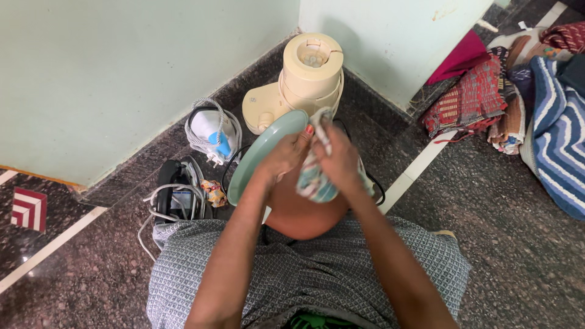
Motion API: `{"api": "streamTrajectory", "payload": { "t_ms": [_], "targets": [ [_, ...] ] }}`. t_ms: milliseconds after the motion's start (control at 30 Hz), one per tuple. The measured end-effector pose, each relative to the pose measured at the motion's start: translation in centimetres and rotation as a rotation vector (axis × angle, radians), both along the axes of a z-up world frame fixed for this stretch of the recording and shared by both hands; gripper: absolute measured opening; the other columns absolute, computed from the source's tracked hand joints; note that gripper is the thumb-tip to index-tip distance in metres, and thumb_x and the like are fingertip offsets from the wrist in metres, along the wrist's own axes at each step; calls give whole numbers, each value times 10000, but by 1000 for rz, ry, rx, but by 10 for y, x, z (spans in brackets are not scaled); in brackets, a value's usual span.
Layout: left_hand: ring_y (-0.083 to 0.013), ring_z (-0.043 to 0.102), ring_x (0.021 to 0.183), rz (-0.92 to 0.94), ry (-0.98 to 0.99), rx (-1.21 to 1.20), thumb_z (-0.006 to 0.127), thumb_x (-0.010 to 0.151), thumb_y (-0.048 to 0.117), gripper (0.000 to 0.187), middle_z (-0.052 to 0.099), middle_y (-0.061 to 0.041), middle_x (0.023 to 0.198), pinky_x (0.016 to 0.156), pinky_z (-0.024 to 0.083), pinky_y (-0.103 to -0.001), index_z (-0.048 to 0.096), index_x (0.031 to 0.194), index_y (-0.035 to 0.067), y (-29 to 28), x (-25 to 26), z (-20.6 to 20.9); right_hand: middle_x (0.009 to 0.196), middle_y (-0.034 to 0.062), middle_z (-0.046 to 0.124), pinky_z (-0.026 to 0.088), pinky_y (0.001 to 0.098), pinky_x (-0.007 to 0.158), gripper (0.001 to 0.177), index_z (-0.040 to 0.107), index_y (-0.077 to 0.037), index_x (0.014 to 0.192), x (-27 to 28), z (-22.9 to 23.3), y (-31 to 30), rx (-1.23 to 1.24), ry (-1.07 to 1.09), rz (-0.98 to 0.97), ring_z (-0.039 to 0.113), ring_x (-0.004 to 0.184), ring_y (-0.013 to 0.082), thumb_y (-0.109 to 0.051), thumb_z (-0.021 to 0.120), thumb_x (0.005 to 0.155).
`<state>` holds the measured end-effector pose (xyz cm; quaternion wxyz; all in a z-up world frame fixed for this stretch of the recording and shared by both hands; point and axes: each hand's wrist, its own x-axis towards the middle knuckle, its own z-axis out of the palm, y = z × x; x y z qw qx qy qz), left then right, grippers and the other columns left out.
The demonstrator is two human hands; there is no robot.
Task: The person cleans the interior and exterior of a rice cooker with a cloth, then wipes down the soleplate and body of an iron.
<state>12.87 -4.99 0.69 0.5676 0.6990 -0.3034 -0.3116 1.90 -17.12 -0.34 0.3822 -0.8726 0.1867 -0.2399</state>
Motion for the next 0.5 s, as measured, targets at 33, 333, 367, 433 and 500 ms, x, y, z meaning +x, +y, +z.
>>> {"api": "streamTrajectory", "payload": {
  "t_ms": [33,333,367,433,500],
  "targets": [
    [-193,564,819,1,2,-2,430,1026,560,639,657,-116,895,737,510,-377,675,1144,-18,1,0,4,1284,190,638,531,509,981,490,569,-39,1357,-7,-1,15,-91,-5,19,645,1181,394,-269,634,929],
    [-312,690,847,-7,-168,143,64,973,730,996,710,-219,809,838,531,-430,718,926,-18,7,5,7,1417,243,501,447,550,1031,572,566,-64,1384,-14,24,36,-356,-29,125,513,1251,465,-262,722,871],
    [-338,700,863,-6,-165,106,74,968,742,1000,722,-232,816,860,522,-436,722,908,-18,9,5,3,1417,243,501,447,550,1031,572,566,-64,1384,-13,26,29,-358,-28,127,513,1251,465,-262,722,871],
    [-364,709,878,-6,-164,67,85,962,753,1005,734,-244,823,882,513,-442,726,891,-18,11,3,-2,1470,268,455,426,575,1028,623,547,-83,1419,-13,29,12,-299,46,314,491,1246,495,-264,732,852],
    [-453,674,870,104,-262,196,61,1000,729,1006,681,-293,772,858,489,-494,690,875,-47,10,0,-2,1483,287,430,419,580,1033,642,527,-77,1429,-12,25,9,-300,54,322,472,1269,517,-282,738,859]
  ]
}}
